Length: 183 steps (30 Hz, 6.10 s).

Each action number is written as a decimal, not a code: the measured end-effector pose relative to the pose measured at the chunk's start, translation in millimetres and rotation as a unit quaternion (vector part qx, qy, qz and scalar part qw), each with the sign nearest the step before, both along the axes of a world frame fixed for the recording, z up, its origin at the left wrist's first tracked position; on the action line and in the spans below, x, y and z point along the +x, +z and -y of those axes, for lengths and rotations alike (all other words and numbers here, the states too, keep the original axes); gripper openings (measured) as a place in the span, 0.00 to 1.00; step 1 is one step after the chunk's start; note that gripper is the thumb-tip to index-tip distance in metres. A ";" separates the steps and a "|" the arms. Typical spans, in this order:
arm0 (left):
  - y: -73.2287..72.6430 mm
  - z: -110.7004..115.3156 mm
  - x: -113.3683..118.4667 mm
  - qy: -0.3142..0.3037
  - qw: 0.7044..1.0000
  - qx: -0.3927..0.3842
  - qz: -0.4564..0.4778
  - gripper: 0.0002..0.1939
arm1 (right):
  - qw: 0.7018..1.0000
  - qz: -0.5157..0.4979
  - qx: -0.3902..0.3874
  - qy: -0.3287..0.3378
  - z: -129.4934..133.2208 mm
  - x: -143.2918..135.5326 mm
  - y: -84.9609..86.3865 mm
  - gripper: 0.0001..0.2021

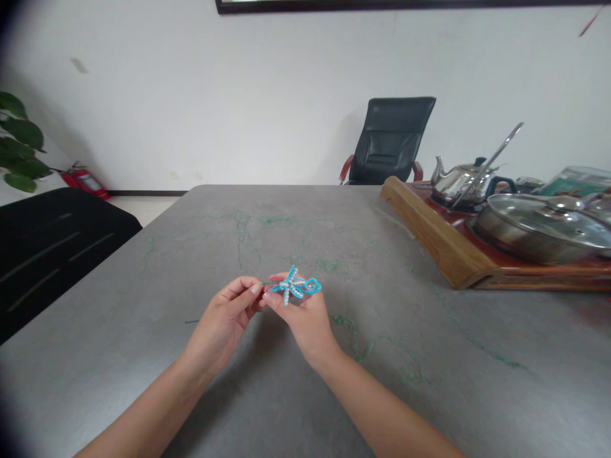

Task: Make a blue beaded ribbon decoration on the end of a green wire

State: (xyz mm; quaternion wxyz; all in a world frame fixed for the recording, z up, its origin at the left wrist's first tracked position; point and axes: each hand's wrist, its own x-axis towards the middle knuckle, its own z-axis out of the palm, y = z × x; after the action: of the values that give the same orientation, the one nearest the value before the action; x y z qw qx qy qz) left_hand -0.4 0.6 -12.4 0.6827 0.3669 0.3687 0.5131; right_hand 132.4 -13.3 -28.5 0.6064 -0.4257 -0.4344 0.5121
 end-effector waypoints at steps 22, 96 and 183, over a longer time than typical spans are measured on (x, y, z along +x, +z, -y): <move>-11.5 9.0 9.6 -0.163 0.965 0.051 -0.200 0.09 | 0.999 -0.007 -0.024 -0.024 -2.7 0.7 -1.6 0.12; 9.7 -18.5 -34.3 -0.126 0.582 0.214 -0.774 0.11 | 0.994 0.104 0.019 -0.014 -5.1 17.0 -10.5 0.11; -3.7 -6.9 5.5 0.018 0.998 -0.053 0.009 0.11 | 0.978 0.132 -0.044 0.153 -1.8 21.6 3.4 0.08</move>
State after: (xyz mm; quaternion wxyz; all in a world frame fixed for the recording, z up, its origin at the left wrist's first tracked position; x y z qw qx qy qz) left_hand 5.1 7.5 -16.1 0.6956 0.3185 0.3957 0.5081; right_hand 154.0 -11.5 -25.0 0.4386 -0.4446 -0.5475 0.5570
